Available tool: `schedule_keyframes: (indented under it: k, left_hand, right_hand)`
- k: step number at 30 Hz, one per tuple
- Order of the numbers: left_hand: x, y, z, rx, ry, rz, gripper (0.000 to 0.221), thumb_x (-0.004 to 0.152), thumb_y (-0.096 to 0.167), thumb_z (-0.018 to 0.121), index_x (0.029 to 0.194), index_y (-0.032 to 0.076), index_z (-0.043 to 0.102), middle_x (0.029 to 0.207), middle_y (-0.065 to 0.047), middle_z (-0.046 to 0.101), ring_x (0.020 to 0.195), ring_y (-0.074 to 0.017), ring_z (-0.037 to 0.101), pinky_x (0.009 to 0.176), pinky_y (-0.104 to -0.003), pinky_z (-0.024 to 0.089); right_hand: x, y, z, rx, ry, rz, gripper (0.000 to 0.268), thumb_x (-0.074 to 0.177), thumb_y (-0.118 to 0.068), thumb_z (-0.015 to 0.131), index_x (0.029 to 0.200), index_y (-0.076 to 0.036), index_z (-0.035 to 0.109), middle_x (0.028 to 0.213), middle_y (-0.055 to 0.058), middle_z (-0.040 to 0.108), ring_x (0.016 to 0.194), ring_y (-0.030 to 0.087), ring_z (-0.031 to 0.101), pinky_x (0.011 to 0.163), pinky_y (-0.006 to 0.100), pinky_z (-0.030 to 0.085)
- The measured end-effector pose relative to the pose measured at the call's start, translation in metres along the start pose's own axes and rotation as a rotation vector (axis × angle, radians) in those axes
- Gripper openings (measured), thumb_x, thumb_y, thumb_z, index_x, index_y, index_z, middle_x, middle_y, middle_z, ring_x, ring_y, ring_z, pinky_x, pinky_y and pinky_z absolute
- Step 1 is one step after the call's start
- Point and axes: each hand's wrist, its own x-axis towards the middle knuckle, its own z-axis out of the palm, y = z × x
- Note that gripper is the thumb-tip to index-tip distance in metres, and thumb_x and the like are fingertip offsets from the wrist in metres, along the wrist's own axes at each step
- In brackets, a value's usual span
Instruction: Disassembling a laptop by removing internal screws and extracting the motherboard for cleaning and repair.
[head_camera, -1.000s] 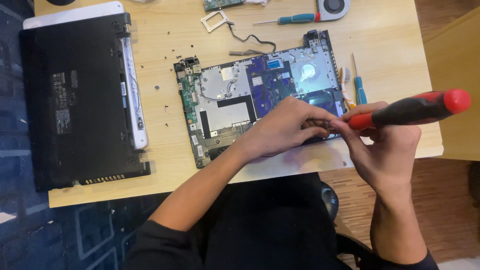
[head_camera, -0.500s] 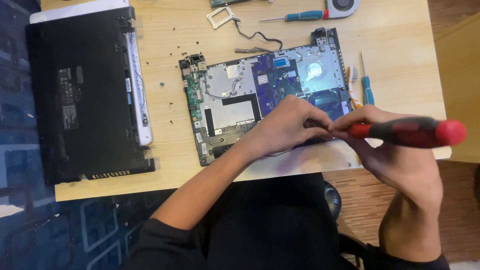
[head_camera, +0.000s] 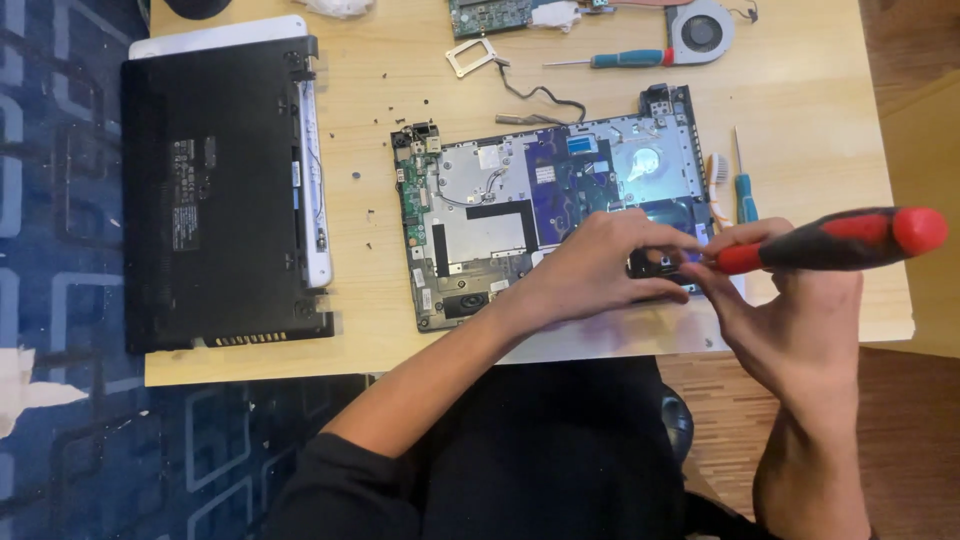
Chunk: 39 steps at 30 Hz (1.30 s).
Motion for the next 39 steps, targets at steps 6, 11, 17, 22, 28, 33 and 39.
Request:
schedule_keyframes:
  k: [6,11,17,22,28,33,39]
  left_hand:
    - [0.002,0.017,-0.016,-0.176,-0.001,-0.078,0.009,0.085,0.018,0.08,0.094,0.021,0.079,0.084,0.0,0.078,0.075,-0.0121,0.071,0.075,-0.027,0.049]
    - [0.003,0.021,-0.014,-0.262,0.086,-0.094,0.017,0.078,0.027,0.085,0.079,0.017,0.071,0.077,0.003,0.076,0.071,-0.0074,0.068,0.067,-0.024,0.052]
    - [0.001,0.013,-0.024,-0.142,-0.05,-0.049,0.017,0.088,0.031,0.075,0.101,0.021,0.07,0.094,-0.004,0.073,0.092,-0.021,0.066,0.081,-0.033,0.047]
    - [0.003,0.013,-0.02,-0.097,0.003,-0.132,0.011,0.083,0.04,0.078,0.084,0.03,0.074,0.091,0.01,0.073,0.095,-0.0141,0.064,0.093,-0.038,0.035]
    - [0.005,0.019,-0.013,-0.015,0.099,-0.092,0.023,0.075,0.04,0.085,0.078,0.026,0.067,0.077,0.012,0.071,0.081,-0.0145,0.057,0.081,-0.035,0.037]
    - [0.004,0.013,-0.023,-0.143,-0.056,0.038,0.015,0.096,0.024,0.069,0.103,0.015,0.077,0.092,-0.006,0.072,0.086,-0.024,0.069,0.08,-0.037,0.048]
    - [-0.005,0.008,-0.012,-0.152,0.093,-0.011,0.005,0.089,0.014,0.074,0.09,0.018,0.078,0.078,-0.001,0.074,0.072,-0.016,0.064,0.074,-0.033,0.045]
  right_hand:
    - [0.008,-0.015,-0.006,0.2,-0.142,0.049,0.031,0.091,0.009,0.071,0.118,-0.002,0.06,0.107,0.007,0.075,0.107,0.021,0.073,0.096,0.031,0.056]
    - [0.007,-0.014,0.005,0.202,-0.037,-0.05,0.022,0.09,0.004,0.082,0.106,0.001,0.066,0.102,0.011,0.072,0.094,0.023,0.07,0.089,0.034,0.055]
    - [0.018,-0.017,-0.004,0.1,-0.031,-0.111,0.018,0.087,0.01,0.082,0.102,0.003,0.073,0.112,0.014,0.077,0.102,0.027,0.074,0.093,0.037,0.056]
    - [0.02,-0.018,-0.007,0.132,-0.114,-0.117,0.025,0.089,0.012,0.073,0.111,0.0,0.072,0.112,0.009,0.077,0.098,0.024,0.073,0.088,0.035,0.055]
    - [0.012,-0.026,-0.002,0.194,-0.002,-0.037,0.022,0.093,0.009,0.08,0.109,0.004,0.067,0.091,0.011,0.069,0.083,0.02,0.067,0.08,0.03,0.056]
    - [0.013,-0.011,-0.004,0.199,-0.18,0.133,0.028,0.09,-0.007,0.079,0.116,-0.009,0.071,0.105,0.001,0.075,0.094,0.016,0.068,0.091,0.029,0.05]
    - [0.036,-0.043,-0.019,0.175,-0.393,0.219,0.022,0.09,-0.012,0.078,0.112,-0.016,0.075,0.077,0.002,0.075,0.064,0.013,0.06,0.062,0.027,0.046]
